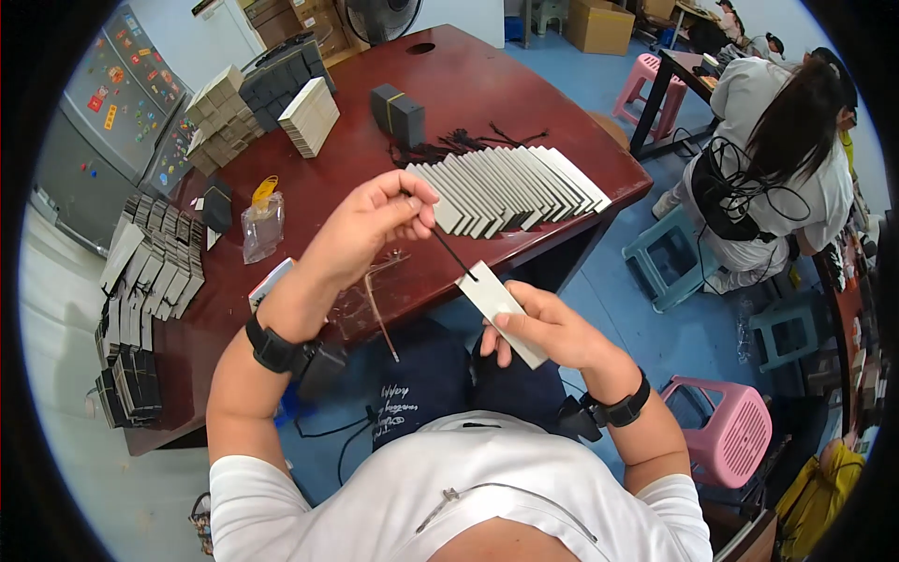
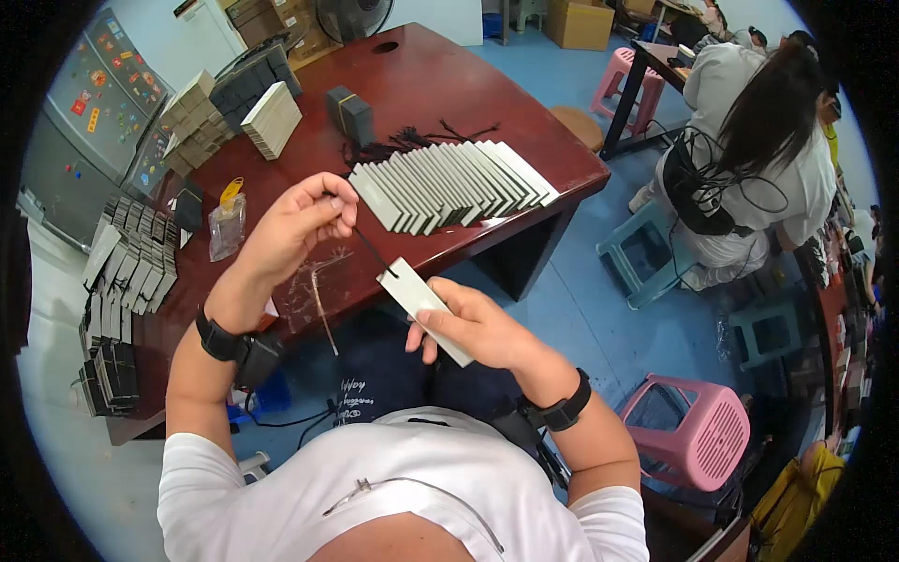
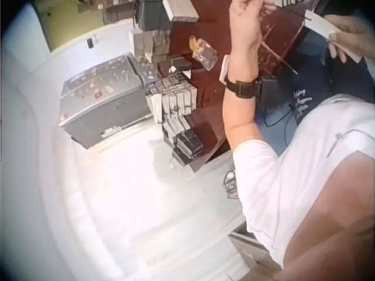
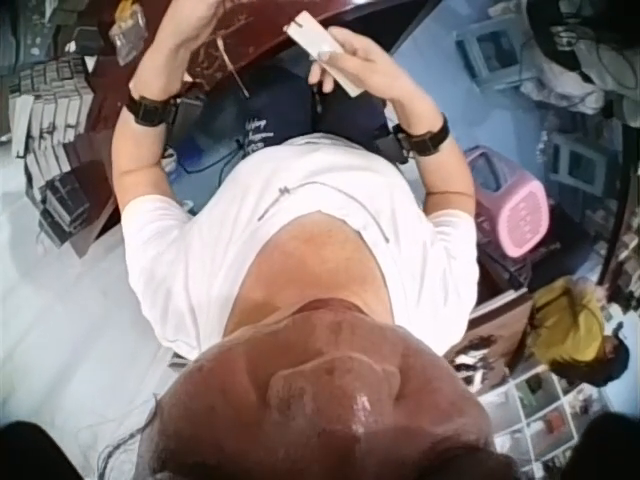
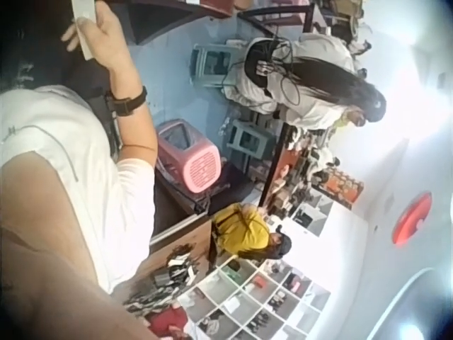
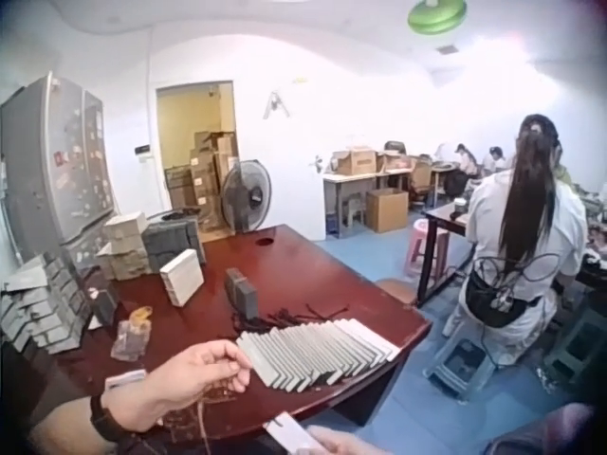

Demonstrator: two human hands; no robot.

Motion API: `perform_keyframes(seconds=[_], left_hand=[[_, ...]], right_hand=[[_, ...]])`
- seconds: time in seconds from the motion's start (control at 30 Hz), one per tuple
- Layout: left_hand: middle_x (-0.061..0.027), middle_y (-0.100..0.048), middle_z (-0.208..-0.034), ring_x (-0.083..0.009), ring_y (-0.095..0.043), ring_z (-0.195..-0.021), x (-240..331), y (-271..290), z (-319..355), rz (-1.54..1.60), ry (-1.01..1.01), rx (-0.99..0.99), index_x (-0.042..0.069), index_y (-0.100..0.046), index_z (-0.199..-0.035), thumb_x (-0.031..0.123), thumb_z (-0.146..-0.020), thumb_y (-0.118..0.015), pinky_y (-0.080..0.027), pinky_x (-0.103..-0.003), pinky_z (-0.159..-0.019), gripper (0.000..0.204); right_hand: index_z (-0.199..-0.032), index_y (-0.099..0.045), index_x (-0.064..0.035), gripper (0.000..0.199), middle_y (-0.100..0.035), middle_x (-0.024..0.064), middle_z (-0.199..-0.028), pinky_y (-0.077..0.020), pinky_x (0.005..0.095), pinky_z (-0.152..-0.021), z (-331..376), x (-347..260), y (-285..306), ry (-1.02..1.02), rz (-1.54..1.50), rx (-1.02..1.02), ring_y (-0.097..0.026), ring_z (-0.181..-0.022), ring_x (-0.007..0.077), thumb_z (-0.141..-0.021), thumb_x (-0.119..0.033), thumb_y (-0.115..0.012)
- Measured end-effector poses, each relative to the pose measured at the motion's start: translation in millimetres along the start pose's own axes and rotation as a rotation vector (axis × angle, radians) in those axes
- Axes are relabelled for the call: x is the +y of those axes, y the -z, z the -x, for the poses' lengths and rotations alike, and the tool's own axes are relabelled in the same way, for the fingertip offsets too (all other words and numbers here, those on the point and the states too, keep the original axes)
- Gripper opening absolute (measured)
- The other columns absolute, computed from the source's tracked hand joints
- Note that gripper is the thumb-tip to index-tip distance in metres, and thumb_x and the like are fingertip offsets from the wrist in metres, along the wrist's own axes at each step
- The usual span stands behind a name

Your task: Threading strings through product tags and organizing them into banded stacks.

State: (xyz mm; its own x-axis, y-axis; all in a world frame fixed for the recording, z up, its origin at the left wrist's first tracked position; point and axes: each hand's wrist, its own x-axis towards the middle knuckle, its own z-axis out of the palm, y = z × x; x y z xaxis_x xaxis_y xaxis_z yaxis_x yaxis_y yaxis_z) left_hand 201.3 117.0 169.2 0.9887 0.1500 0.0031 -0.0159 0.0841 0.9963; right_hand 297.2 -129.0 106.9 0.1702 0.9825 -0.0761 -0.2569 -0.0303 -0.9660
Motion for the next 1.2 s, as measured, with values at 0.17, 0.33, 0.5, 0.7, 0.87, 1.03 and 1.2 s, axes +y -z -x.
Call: perform_keyframes(seconds=[0.17,0.33,0.5,0.7,0.87,1.03,1.2], left_hand=[[0.0039,-0.052,-0.082,-0.003,-0.05,-0.076,10.8,27.9,24.9,-0.27,-0.05,0.009,0.004,-0.058,-0.109,0.014,-0.092,-0.056,-0.041,-0.02,-0.068,0.019],[0.0082,-0.052,-0.066,-0.0013,-0.04,-0.062,17.4,20.4,50.7,-0.475,0.086,-0.191,0.002,-0.068,-0.093,0.016,-0.082,-0.072,-0.032,-0.021,-0.056,0.018],[0.0053,-0.051,-0.059,-0.0028,-0.04,-0.057,27.3,43.5,58.0,-0.582,0.11,-0.391,0.002,-0.069,-0.087,0.017,-0.083,-0.071,-0.032,-0.023,-0.054,0.016],[-0.0097,-0.065,-0.078,-0.0324,-0.061,-0.076,13.8,57.3,53.6,-1.24,-0.37,-0.373,0.008,-0.067,-0.086,0.02,-0.08,-0.065,-0.047,-0.042,-0.066,0.013],[-0.0085,-0.064,-0.08,-0.0293,-0.062,-0.081,-6.6,76.0,33.8,-1.332,-0.375,-0.2,0.007,-0.067,-0.085,0.02,-0.081,-0.062,-0.049,-0.04,-0.072,0.014],[-0.0101,-0.061,-0.088,-0.0298,-0.061,-0.087,-6.0,109.5,-4.9,-1.415,-0.341,0.015,0.006,-0.068,-0.086,0.017,-0.082,-0.059,-0.049,-0.039,-0.077,0.015],[-0.0117,-0.061,-0.095,-0.0307,-0.06,-0.092,-15.6,128.1,-42.0,-1.495,-0.197,0.109,0.006,-0.069,-0.093,0.016,-0.081,-0.06,-0.048,-0.04,-0.081,0.018]], right_hand=[[-0.096,-0.054,-0.0029,0.017,-0.061,0.0033,-0.073,-0.0419,0.0215,-0.051,-18.1,-23.5,-28.4,0.016,0.174,0.118,-0.055,-0.056,0.0077,-0.096,-0.02,-0.05],[-0.093,-0.054,-0.0032,0.018,-0.057,0.0014,-0.068,-0.04,0.0213,-0.05,-26.2,-44.8,-49.7,-0.025,0.28,0.066,-0.05,-0.053,0.007,-0.096,-0.02,-0.05],[-0.092,-0.053,-0.0025,0.018,-0.057,0.0016,-0.067,-0.0397,0.0217,-0.05,-28.5,-55.3,-58.8,-0.159,0.331,-0.074,-0.05,-0.053,0.0072,-0.096,-0.02,-0.05],[-0.094,-0.054,-0.0016,0.015,-0.057,0.0034,-0.069,-0.0409,0.0224,-0.051,-38.7,-32.2,-46.8,-0.235,0.329,-0.034,-0.051,-0.053,0.0091,-0.094,-0.015,-0.048],[-0.093,-0.057,-0.0002,0.013,-0.059,0.0106,-0.078,-0.0449,0.0317,-0.058,-57.4,-10.9,-37.9,0.074,0.804,0.195,-0.055,-0.058,0.0221,-0.088,-0.012,-0.056],[-0.094,-0.06,-0.0017,0.018,-0.059,0.0158,-0.075,-0.0457,0.0396,-0.061,-103.3,-17.3,-40.6,0.309,1.13,0.501,-0.059,-0.068,0.0344,-0.08,-0.011,-0.066],[-0.082,-0.053,-0.0047,0.017,-0.061,0.0148,-0.073,-0.0473,0.0436,-0.063,-154.1,-0.9,-22.8,0.472,1.439,0.602,-0.06,-0.069,0.0352,-0.078,-0.013,-0.067]])
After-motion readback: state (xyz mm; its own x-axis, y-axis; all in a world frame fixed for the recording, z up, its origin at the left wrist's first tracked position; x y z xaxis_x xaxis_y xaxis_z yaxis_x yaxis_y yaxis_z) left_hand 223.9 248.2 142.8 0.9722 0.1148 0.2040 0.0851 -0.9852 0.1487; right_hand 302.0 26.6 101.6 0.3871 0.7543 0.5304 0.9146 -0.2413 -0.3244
